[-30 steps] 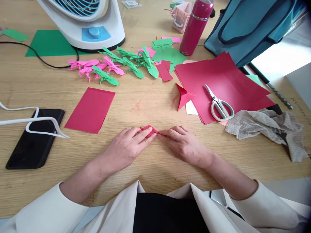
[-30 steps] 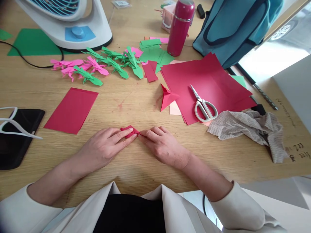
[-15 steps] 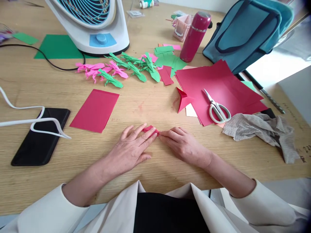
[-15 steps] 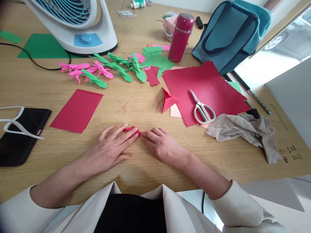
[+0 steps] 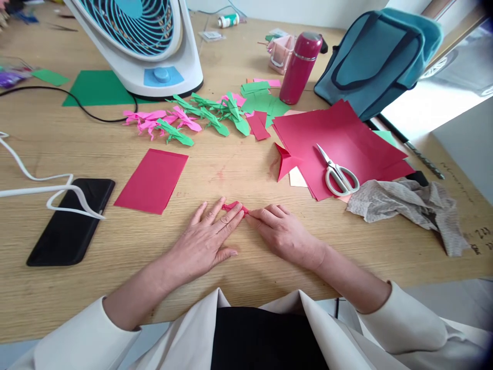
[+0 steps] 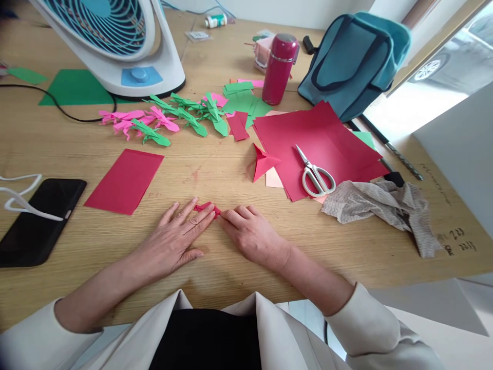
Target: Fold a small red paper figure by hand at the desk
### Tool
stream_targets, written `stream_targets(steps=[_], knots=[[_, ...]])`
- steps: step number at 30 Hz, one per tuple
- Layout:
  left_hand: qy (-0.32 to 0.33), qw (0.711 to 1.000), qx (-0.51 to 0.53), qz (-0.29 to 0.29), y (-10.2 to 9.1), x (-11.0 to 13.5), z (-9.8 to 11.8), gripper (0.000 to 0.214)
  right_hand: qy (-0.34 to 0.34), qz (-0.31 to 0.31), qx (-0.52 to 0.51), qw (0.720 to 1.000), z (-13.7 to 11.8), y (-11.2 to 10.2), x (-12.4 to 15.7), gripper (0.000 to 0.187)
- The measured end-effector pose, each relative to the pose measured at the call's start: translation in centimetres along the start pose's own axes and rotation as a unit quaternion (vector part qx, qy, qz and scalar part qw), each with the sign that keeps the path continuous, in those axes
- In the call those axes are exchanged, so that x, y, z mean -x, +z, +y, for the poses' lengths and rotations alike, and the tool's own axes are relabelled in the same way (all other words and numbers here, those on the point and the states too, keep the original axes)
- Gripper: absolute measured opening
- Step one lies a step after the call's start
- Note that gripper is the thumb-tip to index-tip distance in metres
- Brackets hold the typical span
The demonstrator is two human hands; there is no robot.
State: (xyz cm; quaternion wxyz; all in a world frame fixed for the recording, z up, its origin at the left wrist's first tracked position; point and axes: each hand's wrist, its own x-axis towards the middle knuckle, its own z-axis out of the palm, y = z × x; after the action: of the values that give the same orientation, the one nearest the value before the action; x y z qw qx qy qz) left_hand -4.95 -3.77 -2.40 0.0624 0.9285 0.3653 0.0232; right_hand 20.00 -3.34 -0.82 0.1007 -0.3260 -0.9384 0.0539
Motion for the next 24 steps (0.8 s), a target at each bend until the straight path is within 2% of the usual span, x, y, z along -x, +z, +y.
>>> stream_targets(steps=[7, 14, 24], knots=[[0.009, 1.000, -0.003, 0.008, -0.14, 0.01, -0.22, 0.078, 0.004, 0.000, -0.008, 1.000, 0.26, 0.33, -0.03, 0.033], [0.017, 0.999, -0.015, 0.033, -0.17, 0.22, -0.12, 0.074, 0.008, 0.027, -0.008, 1.000, 0.29, 0.51, 0.02, 0.033], [0.006, 1.000, -0.015, 0.018, -0.31, -0.01, -0.16, 0.067, 0.025, 0.018, -0.002, 1.000, -0.08, 0.67, -0.36, 0.029]])
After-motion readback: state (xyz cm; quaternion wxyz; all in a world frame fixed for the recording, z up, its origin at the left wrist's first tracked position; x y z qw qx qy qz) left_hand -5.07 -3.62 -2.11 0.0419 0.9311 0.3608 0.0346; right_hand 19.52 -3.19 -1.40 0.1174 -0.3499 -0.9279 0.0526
